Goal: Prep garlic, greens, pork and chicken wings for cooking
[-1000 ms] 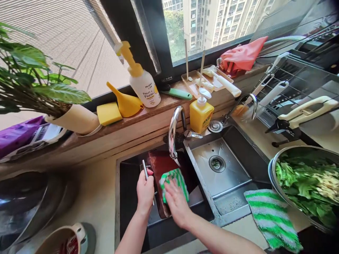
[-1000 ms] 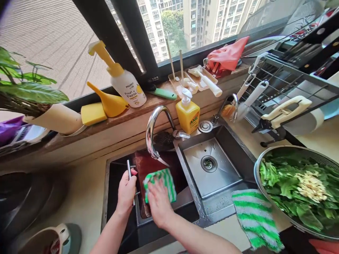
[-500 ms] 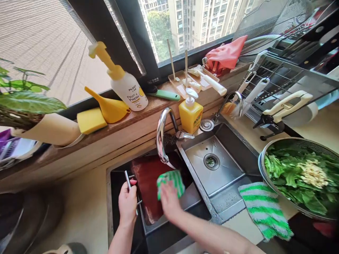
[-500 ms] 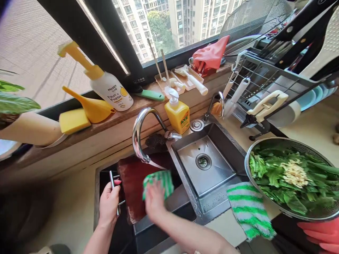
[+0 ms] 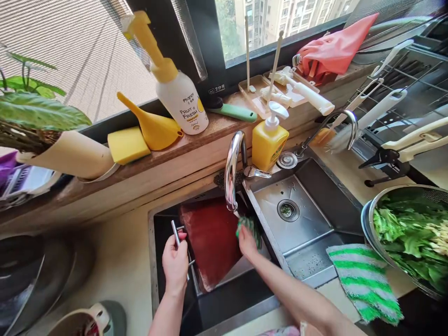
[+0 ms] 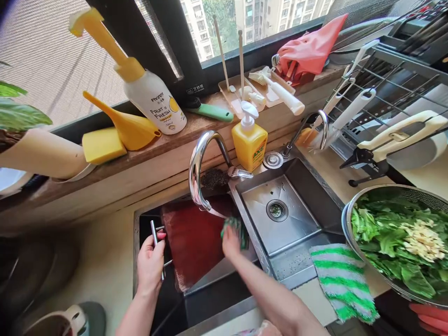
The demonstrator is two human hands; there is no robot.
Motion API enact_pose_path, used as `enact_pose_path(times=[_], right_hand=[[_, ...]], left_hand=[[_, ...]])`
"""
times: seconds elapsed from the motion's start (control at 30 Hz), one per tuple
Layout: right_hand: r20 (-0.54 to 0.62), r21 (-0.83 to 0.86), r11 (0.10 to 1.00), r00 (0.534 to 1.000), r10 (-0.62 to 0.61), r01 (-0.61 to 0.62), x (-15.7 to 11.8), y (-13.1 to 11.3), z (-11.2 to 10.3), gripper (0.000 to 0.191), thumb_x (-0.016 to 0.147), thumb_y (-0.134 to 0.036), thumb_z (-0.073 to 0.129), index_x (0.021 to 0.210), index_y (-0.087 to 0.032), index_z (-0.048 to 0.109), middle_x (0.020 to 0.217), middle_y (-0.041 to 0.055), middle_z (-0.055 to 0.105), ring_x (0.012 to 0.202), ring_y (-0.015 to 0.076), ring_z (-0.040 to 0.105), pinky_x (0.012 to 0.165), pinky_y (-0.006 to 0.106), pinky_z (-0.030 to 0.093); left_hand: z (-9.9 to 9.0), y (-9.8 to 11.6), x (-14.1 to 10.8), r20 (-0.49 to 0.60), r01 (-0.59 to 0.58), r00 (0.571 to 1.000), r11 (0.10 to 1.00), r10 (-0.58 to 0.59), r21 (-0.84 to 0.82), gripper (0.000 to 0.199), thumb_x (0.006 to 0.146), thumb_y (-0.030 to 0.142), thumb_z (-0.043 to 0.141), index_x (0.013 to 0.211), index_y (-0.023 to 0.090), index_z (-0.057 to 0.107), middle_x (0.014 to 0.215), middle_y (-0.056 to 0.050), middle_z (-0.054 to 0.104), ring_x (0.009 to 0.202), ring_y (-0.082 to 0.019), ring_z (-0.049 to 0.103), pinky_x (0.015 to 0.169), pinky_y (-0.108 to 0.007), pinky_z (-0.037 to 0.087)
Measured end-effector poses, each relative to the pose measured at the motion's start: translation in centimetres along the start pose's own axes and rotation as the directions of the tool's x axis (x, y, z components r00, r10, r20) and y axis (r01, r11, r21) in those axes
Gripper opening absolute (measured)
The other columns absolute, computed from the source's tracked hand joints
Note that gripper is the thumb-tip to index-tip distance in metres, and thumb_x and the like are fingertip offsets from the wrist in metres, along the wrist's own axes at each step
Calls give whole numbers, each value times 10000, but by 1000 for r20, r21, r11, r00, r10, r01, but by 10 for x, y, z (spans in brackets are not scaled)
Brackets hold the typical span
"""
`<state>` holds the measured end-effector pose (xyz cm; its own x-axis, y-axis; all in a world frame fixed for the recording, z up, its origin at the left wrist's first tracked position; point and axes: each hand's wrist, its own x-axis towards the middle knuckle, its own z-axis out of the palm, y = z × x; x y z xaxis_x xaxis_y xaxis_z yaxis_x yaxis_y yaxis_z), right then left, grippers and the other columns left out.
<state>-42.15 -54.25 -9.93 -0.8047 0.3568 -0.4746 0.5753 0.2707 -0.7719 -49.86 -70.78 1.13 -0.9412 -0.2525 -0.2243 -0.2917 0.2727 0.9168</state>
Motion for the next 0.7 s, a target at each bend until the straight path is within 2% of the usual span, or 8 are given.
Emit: enact_pose_path(times=[0.1, 0.17, 0.27, 0.33, 0.43, 0.5, 0.6, 0.7], right_hand=[[153, 62, 989, 978, -143, 135, -63, -13, 27, 465, 937, -329, 390, 1386, -264, 497, 1508, 72, 373, 1426, 322, 241, 1133, 602, 213], [233, 130, 941, 913, -335, 312, -68, -36, 35, 473, 941, -345, 411, 1413, -342, 441, 1559, 3, 257, 1454, 314, 134, 1135, 636, 130], [245, 122, 926, 893, -377, 357, -15, -63, 20, 460, 942, -333, 421, 1401, -328, 457, 1528, 21, 341, 1438, 299, 210, 1136, 616, 150], [174, 56, 979, 964, -204, 197, 36, -64, 2, 426, 937, -294, 426, 1351, -281, 527, 1436, 39, 488, 1384, 256, 345, 1142, 506, 251], [117, 6, 998, 991, -70, 70, 74, -43, -16, 451, 956, -239, 349, 1383, -206, 491, 1377, 93, 540, 1336, 242, 421, 1118, 462, 317], [112, -30, 999, 994, -21, 25, 56, -28, -13, 459, 952, -206, 325, 1377, -174, 498, 1365, 124, 545, 1331, 257, 429, 1117, 480, 316], [152, -60, 997, 987, -48, 57, -11, -27, 11, 442, 935, -209, 386, 1353, -187, 531, 1448, 116, 460, 1393, 289, 328, 1141, 520, 258], [279, 21, 907, 868, -410, 421, -48, -57, 34, 477, 957, -285, 413, 1430, -344, 403, 1568, -5, 247, 1459, 283, 130, 1156, 595, 120]], left_hand=[[1, -1, -1, 5, 22, 1000, 999, -22, -32, 220, 656, 325, 628, 837, 205, 598, 943, -13, 631, 858, -175, 578, 774, -273, 437], [1, -2, -1, 2, 6, 1000, 999, -6, -41, 222, 654, 322, 638, 838, 204, 599, 918, -9, 631, 851, -173, 577, 789, -276, 440], [-1, -4, 0, -6, -13, 1000, 1000, 13, -22, 236, 642, 319, 641, 841, 200, 601, 901, -14, 628, 837, -174, 572, 775, -278, 439], [-4, -7, 1, -8, 5, 1000, 1000, -5, 4, 248, 634, 329, 632, 842, 197, 597, 892, -18, 626, 807, -176, 569, 741, -284, 438], [-9, -13, 4, -28, 26, 999, 1000, -25, 15, 247, 621, 354, 624, 804, 192, 587, 889, -26, 629, 825, -193, 575, 777, -313, 437], [-10, -17, 5, -54, 17, 998, 1000, -17, 4, 255, 616, 368, 628, 793, 188, 591, 921, -34, 637, 891, -210, 579, 856, -344, 424], [-9, -18, 3, -70, 17, 997, 1000, -18, -12, 291, 624, 382, 646, 837, 187, 613, 963, -38, 648, 939, -220, 582, 916, -373, 408], [-6, -16, -1, -66, 26, 997, 999, -28, -28, 317, 634, 390, 666, 871, 182, 628, 929, -34, 661, 892, -211, 600, 878, -357, 439]])
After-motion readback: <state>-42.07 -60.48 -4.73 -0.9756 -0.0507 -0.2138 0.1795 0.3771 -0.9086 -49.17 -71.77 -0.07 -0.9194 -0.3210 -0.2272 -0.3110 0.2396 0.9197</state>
